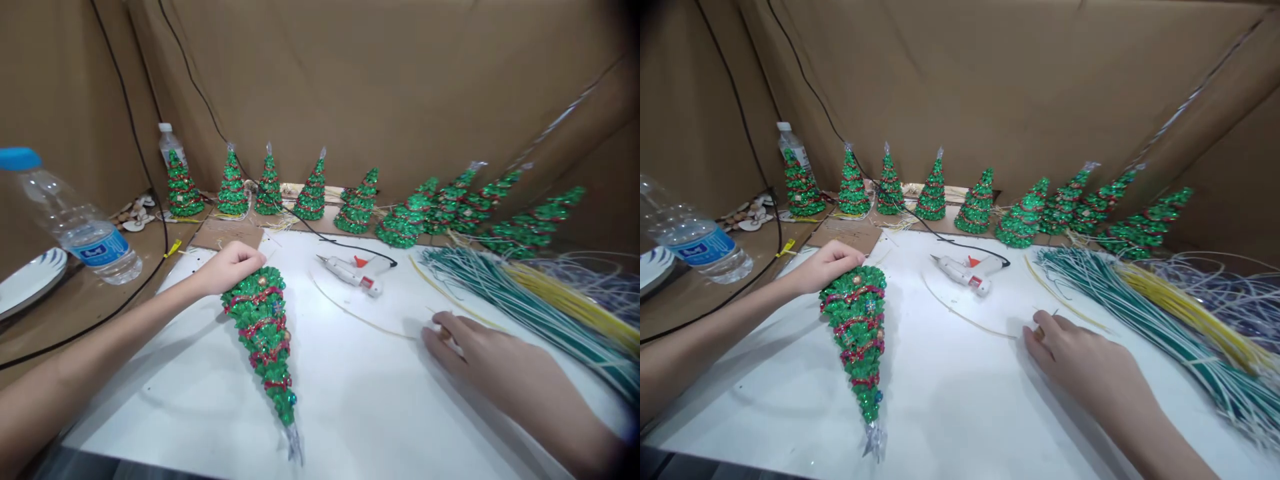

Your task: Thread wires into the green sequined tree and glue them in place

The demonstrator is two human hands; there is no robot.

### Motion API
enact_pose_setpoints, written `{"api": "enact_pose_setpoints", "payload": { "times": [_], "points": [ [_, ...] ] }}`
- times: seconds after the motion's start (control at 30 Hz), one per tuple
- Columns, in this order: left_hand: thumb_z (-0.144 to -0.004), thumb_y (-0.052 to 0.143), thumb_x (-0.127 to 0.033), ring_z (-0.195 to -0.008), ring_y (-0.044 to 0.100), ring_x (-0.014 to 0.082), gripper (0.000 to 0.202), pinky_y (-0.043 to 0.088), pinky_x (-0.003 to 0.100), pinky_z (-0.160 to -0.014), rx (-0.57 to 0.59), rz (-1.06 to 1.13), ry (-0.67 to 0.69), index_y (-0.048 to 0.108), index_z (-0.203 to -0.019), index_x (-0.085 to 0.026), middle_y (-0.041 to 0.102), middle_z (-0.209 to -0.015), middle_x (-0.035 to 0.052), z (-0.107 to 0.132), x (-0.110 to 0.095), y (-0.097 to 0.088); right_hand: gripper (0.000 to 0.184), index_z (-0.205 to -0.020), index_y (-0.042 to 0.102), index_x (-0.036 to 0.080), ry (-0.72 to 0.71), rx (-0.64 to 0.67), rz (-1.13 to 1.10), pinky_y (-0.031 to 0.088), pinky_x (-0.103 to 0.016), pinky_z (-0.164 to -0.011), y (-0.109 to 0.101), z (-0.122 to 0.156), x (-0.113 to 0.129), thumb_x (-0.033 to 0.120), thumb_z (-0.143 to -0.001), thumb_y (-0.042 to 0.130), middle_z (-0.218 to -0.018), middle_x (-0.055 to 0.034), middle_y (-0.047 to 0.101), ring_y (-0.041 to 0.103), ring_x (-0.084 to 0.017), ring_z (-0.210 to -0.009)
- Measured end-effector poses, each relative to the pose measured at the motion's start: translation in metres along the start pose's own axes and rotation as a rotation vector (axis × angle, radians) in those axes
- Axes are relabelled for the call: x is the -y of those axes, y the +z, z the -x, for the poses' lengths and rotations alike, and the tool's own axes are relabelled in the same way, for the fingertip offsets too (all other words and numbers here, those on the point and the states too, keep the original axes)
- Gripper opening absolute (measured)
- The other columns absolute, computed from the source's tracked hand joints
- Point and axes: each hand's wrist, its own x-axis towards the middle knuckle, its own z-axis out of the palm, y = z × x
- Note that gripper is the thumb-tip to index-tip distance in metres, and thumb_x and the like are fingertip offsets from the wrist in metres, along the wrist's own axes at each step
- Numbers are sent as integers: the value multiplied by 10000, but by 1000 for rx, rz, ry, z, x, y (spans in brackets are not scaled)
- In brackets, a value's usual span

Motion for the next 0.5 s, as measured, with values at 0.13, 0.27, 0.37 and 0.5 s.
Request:
{"api": "enact_pose_setpoints", "payload": {
  "times": [0.13, 0.27, 0.37, 0.5],
  "points": [
    [-814, 444, -429, -507, 267, 93, 394, 230, 239, -476, -10, 4, -11, 308, -519, -207, 244, -523, -51, 1, 0, 0, 252, -843, 600, 231, 70, 319, 195, 299, -297, -506, 6, -4, -3, 418, -890, 437, -800, -89, 715, 665, -258, -650],
    [-817, 432, -442, -513, 270, 94, 396, 231, 236, -483, -5, 4, -12, 300, -526, -208, 240, -529, -52, 1, 0, 0, 320, -910, 609, 217, 64, 370, 213, 378, -323, -561, 1, -8, 4, 431, -932, 372, -882, -93, 717, 686, -268, -725],
    [-816, 424, -439, -512, 269, 93, 392, 236, 237, -489, -7, 8, -6, 297, -526, -207, 242, -528, -53, 1, 0, 1, 318, -1019, 635, 206, -48, 304, 204, 446, -333, -603, -4, -8, 13, 330, -945, 351, -945, -108, 712, 696, -261, -806],
    [-811, 430, -415, -504, 264, 91, 376, 229, 237, -484, -8, 26, -5, 293, -527, -209, 240, -526, -54, 2, 1, 1, 279, -1028, 659, 198, -275, 200, 76, 518, -344, -724, -4, -10, 35, 306, -934, 420, -1021, -107, 687, 672, -242, -945]
  ]
}}
